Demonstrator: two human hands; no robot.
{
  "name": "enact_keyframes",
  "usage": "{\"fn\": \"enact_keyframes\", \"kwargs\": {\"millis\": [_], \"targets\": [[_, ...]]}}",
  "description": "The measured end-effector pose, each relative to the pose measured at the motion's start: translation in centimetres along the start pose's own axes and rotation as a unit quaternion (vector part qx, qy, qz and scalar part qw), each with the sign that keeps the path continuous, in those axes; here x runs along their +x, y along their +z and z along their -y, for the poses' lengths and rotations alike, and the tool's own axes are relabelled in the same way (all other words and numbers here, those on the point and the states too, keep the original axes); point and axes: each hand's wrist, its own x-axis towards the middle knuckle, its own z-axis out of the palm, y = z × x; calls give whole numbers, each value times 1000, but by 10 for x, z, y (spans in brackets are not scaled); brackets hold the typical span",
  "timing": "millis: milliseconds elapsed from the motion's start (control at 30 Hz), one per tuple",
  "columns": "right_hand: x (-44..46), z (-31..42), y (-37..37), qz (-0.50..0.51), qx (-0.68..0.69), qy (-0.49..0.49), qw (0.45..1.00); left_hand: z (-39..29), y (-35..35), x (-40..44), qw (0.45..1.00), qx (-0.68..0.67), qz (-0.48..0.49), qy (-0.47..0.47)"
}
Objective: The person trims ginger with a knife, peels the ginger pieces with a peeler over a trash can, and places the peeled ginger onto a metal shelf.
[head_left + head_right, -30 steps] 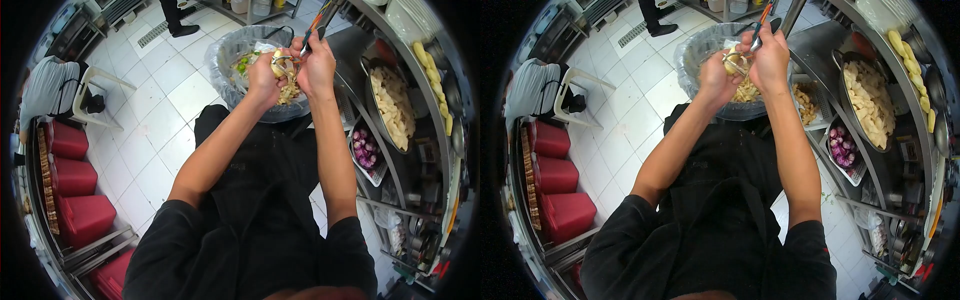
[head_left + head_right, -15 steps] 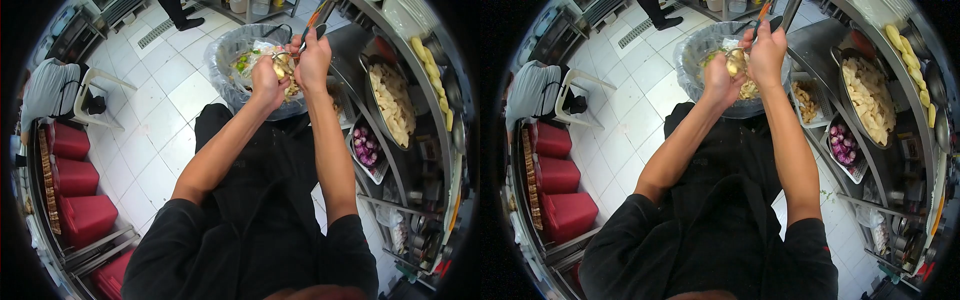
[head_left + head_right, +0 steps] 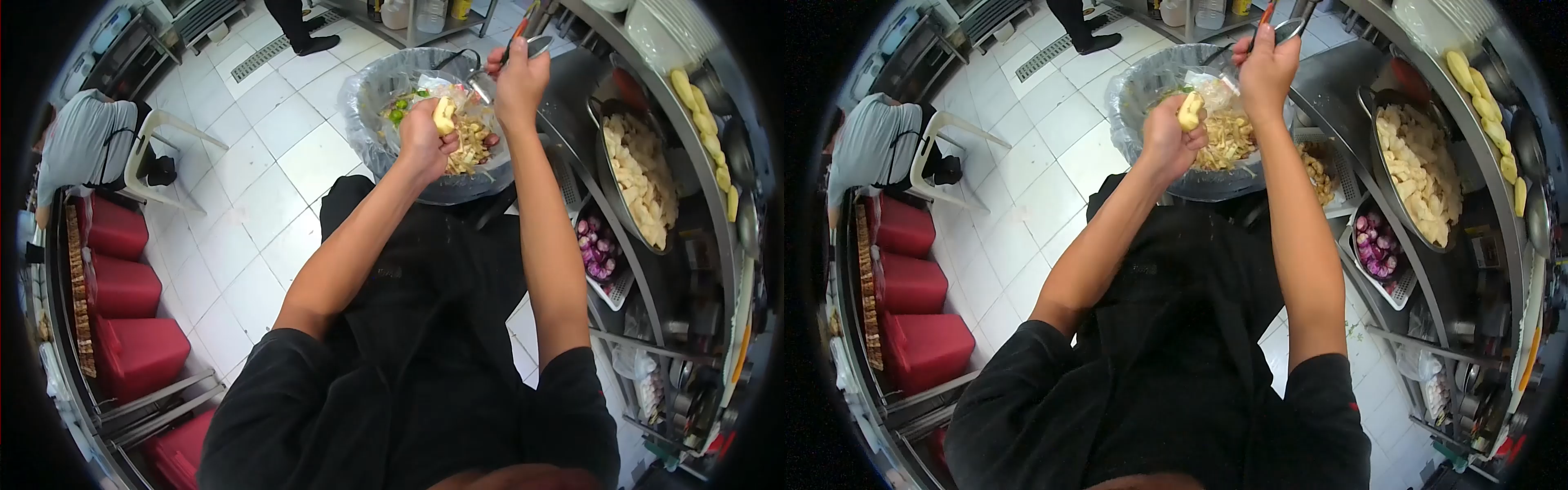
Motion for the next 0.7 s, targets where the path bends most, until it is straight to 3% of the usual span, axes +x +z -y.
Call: {"fn": "enact_keyframes", "kwargs": {"millis": [67,200,433,533,700], "targets": [[-11,10,0,29,95,93,991,-4,0,-1,1000,8,2,-7],[-31,22,4,63,166,167,970,-7,10,-5,999,12,26,14],[-32,19,3,91,156,150,972,-6,28,-11,999,23,-27,33],[-35,19,8,58,131,127,982,-1,29,-11,996,56,-42,57],[-35,15,12,38,55,45,997,6,21,-12,990,99,-26,94]]}}
